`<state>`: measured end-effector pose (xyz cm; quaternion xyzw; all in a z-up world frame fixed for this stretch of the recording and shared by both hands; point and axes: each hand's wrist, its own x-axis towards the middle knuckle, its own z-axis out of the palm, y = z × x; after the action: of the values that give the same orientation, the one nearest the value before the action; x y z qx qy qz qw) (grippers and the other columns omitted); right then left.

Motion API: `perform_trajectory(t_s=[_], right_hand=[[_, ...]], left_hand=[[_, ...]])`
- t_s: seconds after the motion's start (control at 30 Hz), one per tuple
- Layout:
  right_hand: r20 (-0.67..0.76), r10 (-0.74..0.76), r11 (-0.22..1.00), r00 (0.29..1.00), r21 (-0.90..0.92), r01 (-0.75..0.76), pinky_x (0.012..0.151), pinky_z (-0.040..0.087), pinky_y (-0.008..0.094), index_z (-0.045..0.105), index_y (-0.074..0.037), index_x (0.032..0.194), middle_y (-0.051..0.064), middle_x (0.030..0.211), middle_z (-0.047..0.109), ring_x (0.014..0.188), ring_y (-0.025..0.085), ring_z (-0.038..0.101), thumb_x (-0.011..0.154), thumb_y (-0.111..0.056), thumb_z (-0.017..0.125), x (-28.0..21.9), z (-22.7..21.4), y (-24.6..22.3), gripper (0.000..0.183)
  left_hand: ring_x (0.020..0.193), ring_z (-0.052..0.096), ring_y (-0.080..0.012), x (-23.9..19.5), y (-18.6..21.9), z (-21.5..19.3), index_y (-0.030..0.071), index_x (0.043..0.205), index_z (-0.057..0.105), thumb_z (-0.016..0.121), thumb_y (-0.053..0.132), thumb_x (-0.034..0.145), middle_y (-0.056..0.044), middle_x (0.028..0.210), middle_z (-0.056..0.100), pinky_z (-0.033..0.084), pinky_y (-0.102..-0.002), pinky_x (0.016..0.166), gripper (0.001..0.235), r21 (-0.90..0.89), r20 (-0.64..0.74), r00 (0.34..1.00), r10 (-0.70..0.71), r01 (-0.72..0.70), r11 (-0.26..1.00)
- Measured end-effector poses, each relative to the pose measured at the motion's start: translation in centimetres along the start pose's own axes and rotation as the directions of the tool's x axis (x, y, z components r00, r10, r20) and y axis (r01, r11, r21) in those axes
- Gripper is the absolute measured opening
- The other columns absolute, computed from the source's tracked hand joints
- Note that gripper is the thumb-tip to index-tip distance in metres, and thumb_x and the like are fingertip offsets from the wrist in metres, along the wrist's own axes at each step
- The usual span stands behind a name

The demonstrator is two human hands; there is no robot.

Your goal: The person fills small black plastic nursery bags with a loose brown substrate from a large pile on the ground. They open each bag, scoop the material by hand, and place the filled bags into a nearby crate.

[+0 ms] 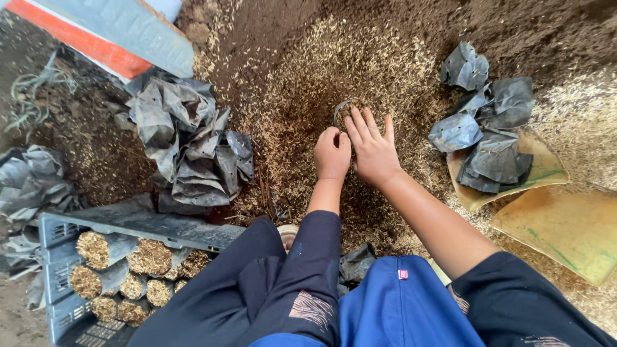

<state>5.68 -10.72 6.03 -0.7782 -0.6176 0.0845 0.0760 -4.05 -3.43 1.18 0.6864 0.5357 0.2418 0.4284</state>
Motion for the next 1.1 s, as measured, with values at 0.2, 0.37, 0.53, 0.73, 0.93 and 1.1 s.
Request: perform_trajectory(t_s=[0.2,0.37,0.53,0.73,0.93,1.1], right_hand=[[-0.293,0.331,0.839,0.897,0.526,-0.137,0.121,0.033,0.048,0.063,-0.018,0.139,0.01,0.146,0.058,0.14,0.031,0.048,0.099,-0.015,0.053,1.0,0.4,2.3,0.041],[-0.066,0.57,0.584,0.819,0.734,-0.347,0.106,0.041,0.042,0.072,-0.02,0.129,0.011,0.123,0.065,0.119,0.028,0.055,0.099,-0.033,0.069,4.0,4.0,3.7,0.033],[-0.193,0.585,0.578,0.788,0.781,-0.238,0.106,0.044,0.041,0.072,-0.018,0.124,0.012,0.119,0.064,0.117,0.028,0.057,0.099,-0.029,0.07,4.3,7.1,3.2,0.027],[0.025,0.608,0.474,0.794,0.791,-0.388,0.106,0.045,0.041,0.064,-0.013,0.134,0.012,0.129,0.063,0.12,0.028,0.058,0.101,-0.037,0.057,4.0,3.4,3.0,0.042],[0.273,0.64,0.194,0.719,0.847,-0.495,0.12,0.03,0.044,0.043,-0.011,0.155,0.015,0.161,0.042,0.148,0.03,0.039,0.105,-0.05,0.033,1.5,3.1,2.8,0.064],[0.36,0.593,-0.048,0.72,0.908,-0.415,0.107,0.044,0.045,0.048,-0.004,0.147,0.02,0.152,0.048,0.133,0.031,0.051,0.105,-0.055,0.039,3.1,1.2,1.8,0.067]], left_hand=[[0.109,0.059,-0.0309,1.5,2.6,-0.2,0.012,0.114,0.062,0.065,0.034,0.095,-0.014,0.127,0.055,0.048,-0.047,0.093,0.029,-0.14,-0.044,0.977,-0.206,0.199,0.97],[0.116,0.061,-0.0316,2.8,1.8,1.2,0.014,0.113,0.071,0.073,0.028,0.091,-0.013,0.125,0.06,0.049,-0.043,0.102,0.026,-0.19,-0.108,0.993,-0.052,0.03,0.981],[0.111,0.064,-0.0316,3.2,0.3,2.8,0.01,0.101,0.07,0.075,0.022,0.091,-0.012,0.117,0.064,0.052,-0.041,0.1,0.017,-0.178,-0.168,0.986,-0.02,-0.011,0.984],[0.117,0.059,-0.0281,3.0,2.6,0.9,0.004,0.11,0.063,0.066,0.022,0.096,-0.011,0.125,0.057,0.044,-0.041,0.105,0.024,-0.286,0.006,0.977,-0.213,0.206,0.936],[0.145,0.042,-0.0274,1.3,2.6,0.7,0.004,0.151,0.046,0.032,0.05,0.106,-0.012,0.157,0.047,0.031,-0.039,0.12,0.066,-0.434,0.175,0.945,-0.276,0.326,0.84],[0.148,0.04,-0.0277,2.3,4.9,-0.4,0.007,0.153,0.044,0.035,0.059,0.1,-0.011,0.16,0.043,0.03,-0.04,0.12,0.074,-0.435,0.257,0.919,-0.298,0.386,0.813]])
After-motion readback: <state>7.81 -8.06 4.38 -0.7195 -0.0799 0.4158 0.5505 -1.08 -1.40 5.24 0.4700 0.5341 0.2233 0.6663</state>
